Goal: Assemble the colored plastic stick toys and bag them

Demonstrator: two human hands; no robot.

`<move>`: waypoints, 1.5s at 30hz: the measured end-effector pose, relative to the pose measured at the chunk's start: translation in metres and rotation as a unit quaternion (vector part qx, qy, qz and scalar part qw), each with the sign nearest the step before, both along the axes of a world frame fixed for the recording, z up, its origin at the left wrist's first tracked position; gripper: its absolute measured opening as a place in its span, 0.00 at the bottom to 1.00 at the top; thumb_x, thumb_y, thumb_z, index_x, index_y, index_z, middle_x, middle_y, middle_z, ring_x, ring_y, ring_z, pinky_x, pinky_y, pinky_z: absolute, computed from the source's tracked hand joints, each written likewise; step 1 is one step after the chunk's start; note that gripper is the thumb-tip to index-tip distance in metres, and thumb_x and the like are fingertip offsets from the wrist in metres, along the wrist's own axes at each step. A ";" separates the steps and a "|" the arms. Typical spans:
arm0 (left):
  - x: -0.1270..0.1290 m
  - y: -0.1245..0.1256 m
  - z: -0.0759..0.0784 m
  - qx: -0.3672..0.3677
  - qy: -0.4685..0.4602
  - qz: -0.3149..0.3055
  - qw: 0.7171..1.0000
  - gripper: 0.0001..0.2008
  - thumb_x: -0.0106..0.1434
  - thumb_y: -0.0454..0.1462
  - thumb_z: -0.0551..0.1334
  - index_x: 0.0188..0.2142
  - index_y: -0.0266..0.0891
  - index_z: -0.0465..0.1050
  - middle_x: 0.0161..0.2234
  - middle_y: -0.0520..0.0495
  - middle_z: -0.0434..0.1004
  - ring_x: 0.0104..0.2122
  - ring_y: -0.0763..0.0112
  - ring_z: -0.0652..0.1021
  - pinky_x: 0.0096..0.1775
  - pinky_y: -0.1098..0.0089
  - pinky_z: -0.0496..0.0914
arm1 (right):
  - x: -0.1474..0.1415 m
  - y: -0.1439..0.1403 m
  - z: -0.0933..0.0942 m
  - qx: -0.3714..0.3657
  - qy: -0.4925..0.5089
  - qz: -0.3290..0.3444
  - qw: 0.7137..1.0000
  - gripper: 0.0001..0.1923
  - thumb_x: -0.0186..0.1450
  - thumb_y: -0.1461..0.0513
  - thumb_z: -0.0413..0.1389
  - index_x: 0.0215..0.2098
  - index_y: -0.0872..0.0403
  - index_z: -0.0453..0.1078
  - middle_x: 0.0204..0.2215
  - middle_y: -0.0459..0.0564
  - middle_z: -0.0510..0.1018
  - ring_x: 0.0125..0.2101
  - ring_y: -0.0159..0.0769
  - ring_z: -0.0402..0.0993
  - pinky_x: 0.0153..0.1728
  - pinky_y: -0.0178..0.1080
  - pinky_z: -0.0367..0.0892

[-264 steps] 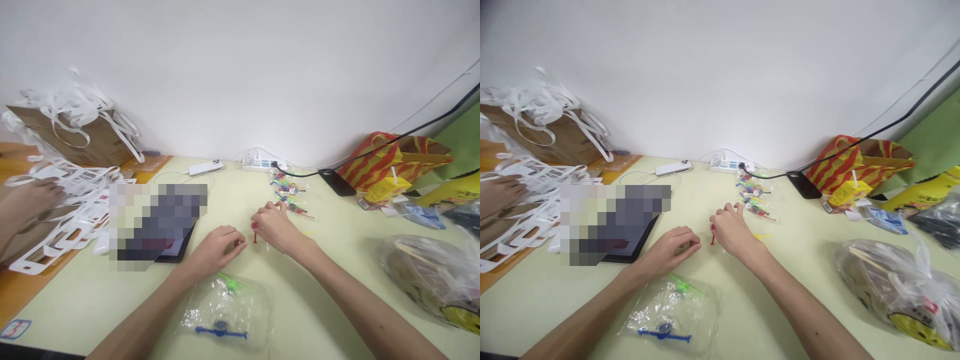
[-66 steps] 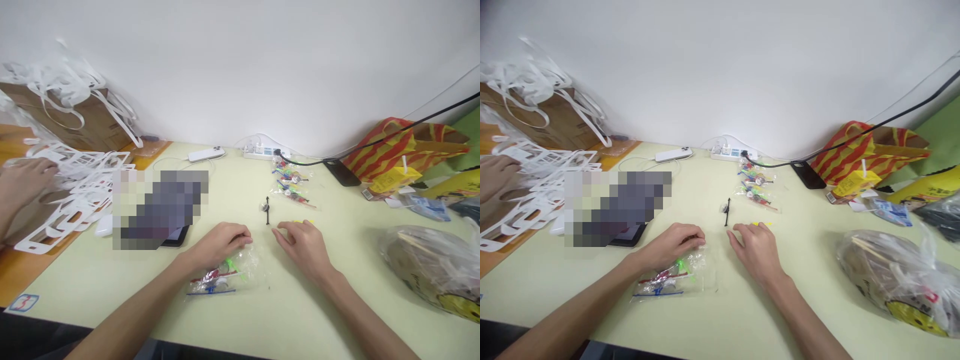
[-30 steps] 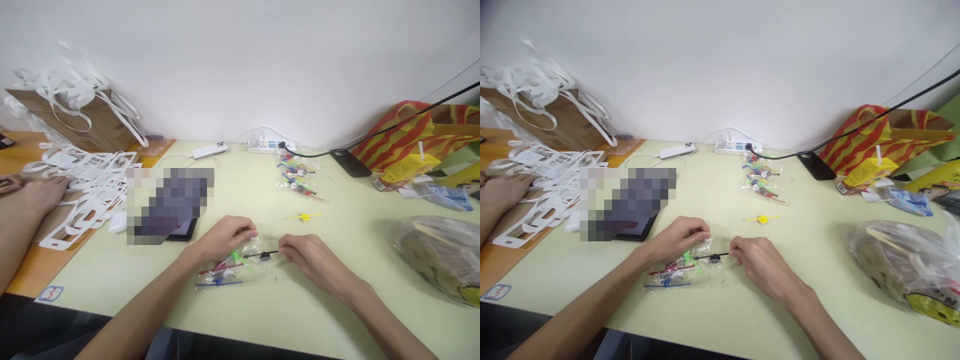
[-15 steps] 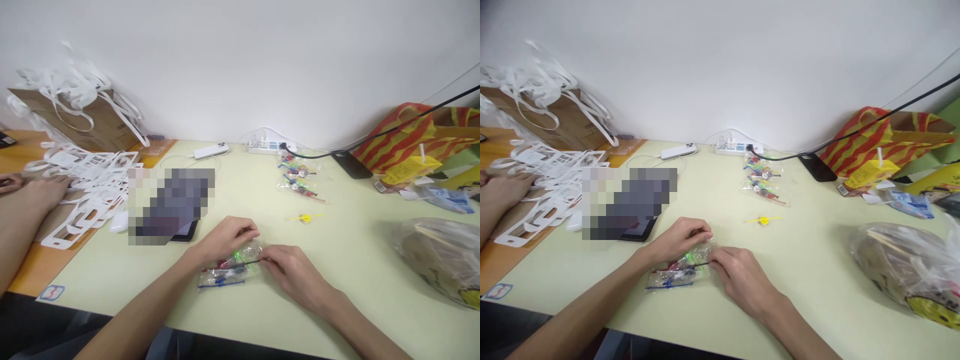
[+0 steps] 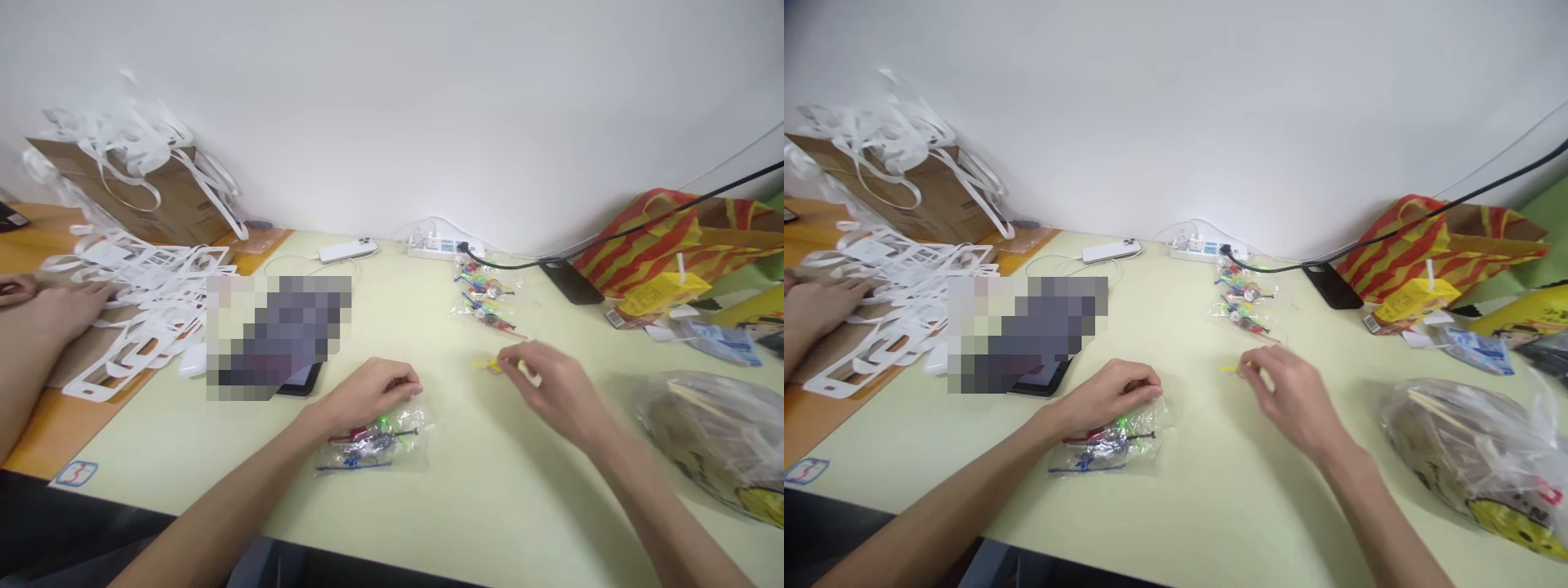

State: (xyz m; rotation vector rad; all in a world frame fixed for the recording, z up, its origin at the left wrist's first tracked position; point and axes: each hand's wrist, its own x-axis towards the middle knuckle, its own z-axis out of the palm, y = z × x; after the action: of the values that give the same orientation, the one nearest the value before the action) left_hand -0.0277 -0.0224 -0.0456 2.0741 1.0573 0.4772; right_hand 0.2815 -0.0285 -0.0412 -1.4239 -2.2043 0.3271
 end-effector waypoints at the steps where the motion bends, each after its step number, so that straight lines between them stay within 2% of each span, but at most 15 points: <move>1: 0.000 0.000 0.000 0.000 0.000 0.001 1.000 0.12 0.71 0.38 0.58 0.35 0.38 0.77 0.31 0.50 0.79 0.29 0.73 0.74 0.33 0.73 0.63 | 0.015 0.010 -0.004 0.029 -0.037 -0.014 0.999 0.11 0.72 0.55 0.52 0.42 0.51 0.74 0.38 0.52 0.81 0.38 0.45 0.75 0.41 0.45 0.68; 4: 0.000 0.000 -0.002 -0.001 0.000 0.006 1.000 0.11 0.71 0.38 0.58 0.35 0.38 0.77 0.31 0.50 0.80 0.30 0.72 0.75 0.33 0.73 0.64 | 0.045 0.032 -0.020 0.034 -0.084 0.034 0.995 0.14 0.70 0.54 0.55 0.49 0.49 0.75 0.44 0.55 0.80 0.43 0.49 0.75 0.44 0.49 0.69; 7: 0.000 0.000 -0.003 0.000 -0.003 0.012 1.000 0.11 0.71 0.38 0.58 0.34 0.38 0.77 0.32 0.50 0.80 0.30 0.72 0.76 0.34 0.73 0.64 | 0.049 0.035 -0.036 0.009 -0.060 0.065 0.996 0.13 0.72 0.55 0.52 0.45 0.50 0.77 0.42 0.55 0.80 0.43 0.48 0.76 0.45 0.49 0.70; 9: 0.000 0.001 -0.003 0.000 -0.004 0.014 1.000 0.11 0.71 0.38 0.59 0.35 0.38 0.77 0.32 0.50 0.80 0.30 0.72 0.76 0.34 0.73 0.65 | 0.043 0.029 -0.039 -0.010 -0.030 0.067 0.997 0.14 0.73 0.55 0.50 0.41 0.50 0.78 0.41 0.54 0.81 0.42 0.47 0.77 0.45 0.49 0.69; 12: 0.001 0.001 -0.003 0.002 -0.001 0.019 1.000 0.11 0.71 0.39 0.59 0.35 0.38 0.77 0.32 0.51 0.80 0.30 0.73 0.76 0.34 0.73 0.64 | 0.028 0.017 -0.029 -0.056 0.041 0.078 0.995 0.14 0.73 0.56 0.51 0.39 0.50 0.78 0.39 0.53 0.81 0.40 0.44 0.77 0.44 0.46 0.70; 15: 0.003 0.001 -0.002 0.002 -0.003 0.020 1.000 0.11 0.71 0.39 0.58 0.34 0.39 0.77 0.32 0.51 0.80 0.30 0.73 0.76 0.34 0.73 0.65 | 0.010 0.004 -0.011 -0.126 0.115 0.122 0.978 0.13 0.73 0.57 0.53 0.38 0.49 0.79 0.39 0.52 0.81 0.38 0.40 0.78 0.40 0.41 0.71; 19: 0.005 -0.001 0.000 0.000 -0.007 0.022 1.000 0.11 0.71 0.39 0.58 0.34 0.38 0.77 0.32 0.51 0.80 0.30 0.73 0.76 0.34 0.73 0.65 | -0.015 -0.008 0.001 -0.183 0.127 0.164 0.961 0.11 0.72 0.61 0.54 0.39 0.48 0.80 0.36 0.48 0.81 0.36 0.37 0.77 0.37 0.37 0.69; 23: 0.007 -0.002 0.001 0.005 -0.008 0.032 0.999 0.11 0.71 0.39 0.58 0.35 0.38 0.77 0.32 0.51 0.80 0.30 0.73 0.75 0.34 0.73 0.65 | -0.031 -0.010 0.001 -0.188 0.093 0.180 0.961 0.12 0.71 0.65 0.53 0.39 0.49 0.80 0.34 0.47 0.82 0.33 0.35 0.76 0.36 0.36 0.68; 28: 0.006 -0.003 0.002 0.000 -0.019 0.034 0.999 0.12 0.71 0.40 0.58 0.35 0.38 0.77 0.32 0.51 0.80 0.30 0.72 0.75 0.34 0.73 0.65 | -0.037 -0.007 0.003 -0.194 0.064 0.179 0.962 0.14 0.70 0.67 0.52 0.37 0.50 0.80 0.35 0.48 0.82 0.33 0.35 0.77 0.35 0.36 0.67; 39: 0.005 -0.003 0.001 -0.010 -0.042 0.065 0.997 0.14 0.71 0.42 0.56 0.35 0.37 0.77 0.31 0.49 0.79 0.30 0.70 0.75 0.33 0.72 0.64 | -0.030 0.003 0.015 -0.181 0.050 0.142 0.972 0.14 0.70 0.65 0.52 0.34 0.50 0.80 0.33 0.48 0.82 0.30 0.36 0.76 0.31 0.37 0.65; 45: 0.007 -0.004 0.002 -0.008 -0.025 0.051 0.998 0.13 0.71 0.41 0.57 0.34 0.38 0.76 0.31 0.51 0.78 0.29 0.72 0.73 0.32 0.72 0.63 | -0.051 0.003 0.010 -0.163 0.066 0.136 0.975 0.09 0.69 0.61 0.57 0.33 0.51 0.78 0.30 0.47 0.82 0.28 0.36 0.74 0.30 0.36 0.63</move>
State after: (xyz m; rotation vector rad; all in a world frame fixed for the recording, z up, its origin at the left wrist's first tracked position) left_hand -0.0210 -0.0264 -0.0439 1.9899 1.1379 0.5679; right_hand 0.2301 -0.0259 -0.0309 -1.2115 -2.3103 0.8872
